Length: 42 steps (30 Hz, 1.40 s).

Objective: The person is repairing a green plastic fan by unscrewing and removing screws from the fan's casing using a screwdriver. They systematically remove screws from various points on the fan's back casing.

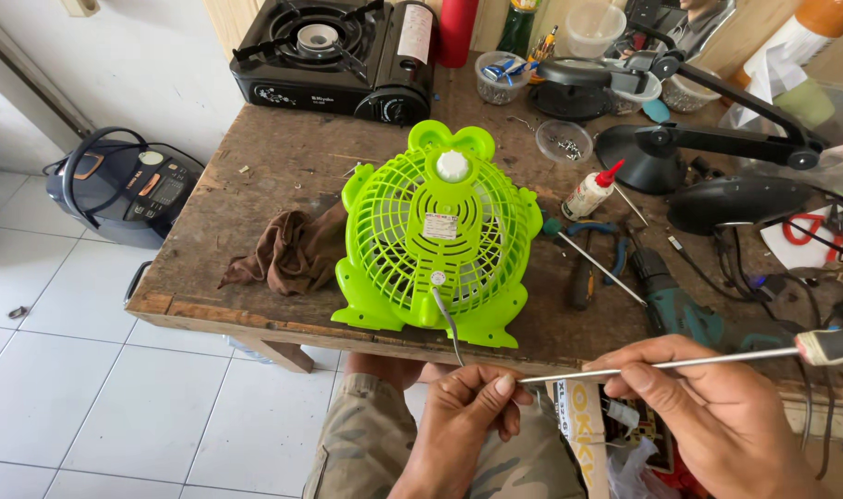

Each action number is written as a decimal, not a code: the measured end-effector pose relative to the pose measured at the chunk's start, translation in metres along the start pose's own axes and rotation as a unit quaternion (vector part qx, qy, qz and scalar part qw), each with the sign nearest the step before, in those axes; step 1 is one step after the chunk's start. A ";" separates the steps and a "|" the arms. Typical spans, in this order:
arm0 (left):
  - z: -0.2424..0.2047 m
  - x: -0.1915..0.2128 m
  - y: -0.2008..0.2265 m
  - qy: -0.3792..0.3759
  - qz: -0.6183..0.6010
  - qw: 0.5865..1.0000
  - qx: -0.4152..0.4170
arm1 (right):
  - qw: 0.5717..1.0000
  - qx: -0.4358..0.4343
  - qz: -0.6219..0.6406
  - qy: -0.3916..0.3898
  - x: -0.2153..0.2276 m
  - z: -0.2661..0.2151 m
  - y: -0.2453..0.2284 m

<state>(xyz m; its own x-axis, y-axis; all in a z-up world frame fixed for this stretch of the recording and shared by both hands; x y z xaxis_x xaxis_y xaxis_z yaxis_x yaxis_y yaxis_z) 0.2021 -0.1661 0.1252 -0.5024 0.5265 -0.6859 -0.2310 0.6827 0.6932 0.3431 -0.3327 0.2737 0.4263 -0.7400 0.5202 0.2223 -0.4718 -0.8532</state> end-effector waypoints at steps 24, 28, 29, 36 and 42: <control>0.023 -0.068 0.133 0.016 0.707 0.528 -0.469 | 0.932 0.318 -0.171 -0.018 -0.070 0.007 -0.070; 0.022 -0.071 0.134 0.015 0.708 0.524 -0.474 | 0.935 0.315 -0.162 -0.023 -0.074 0.012 -0.064; 0.021 -0.072 0.135 0.014 0.709 0.522 -0.474 | 0.939 0.304 -0.161 -0.024 -0.075 0.013 -0.061; 0.021 -0.072 0.136 0.017 0.705 0.527 -0.474 | 0.937 0.306 -0.164 -0.042 -0.087 0.019 -0.063; 0.002 -0.086 0.129 -0.021 0.684 0.544 -0.486 | 0.899 0.380 -0.215 0.037 -0.089 0.020 -0.072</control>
<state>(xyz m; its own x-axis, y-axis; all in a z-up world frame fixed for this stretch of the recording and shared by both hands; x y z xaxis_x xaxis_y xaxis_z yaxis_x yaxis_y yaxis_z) 0.2171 -0.1228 0.2731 -0.7431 0.2308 0.6281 -0.0077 -0.9415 0.3369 0.3063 -0.2236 0.2879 0.1052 -0.6109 0.7846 0.8993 -0.2784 -0.3374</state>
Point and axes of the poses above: each hand's wrist, its own z-axis towards the middle knuckle, its own x-axis out of the back of the hand, y = z × x, the point moved 10 cm from there along z, towards the middle knuckle, and after that the axes turned 5 degrees about y, right-handed, at the moved point
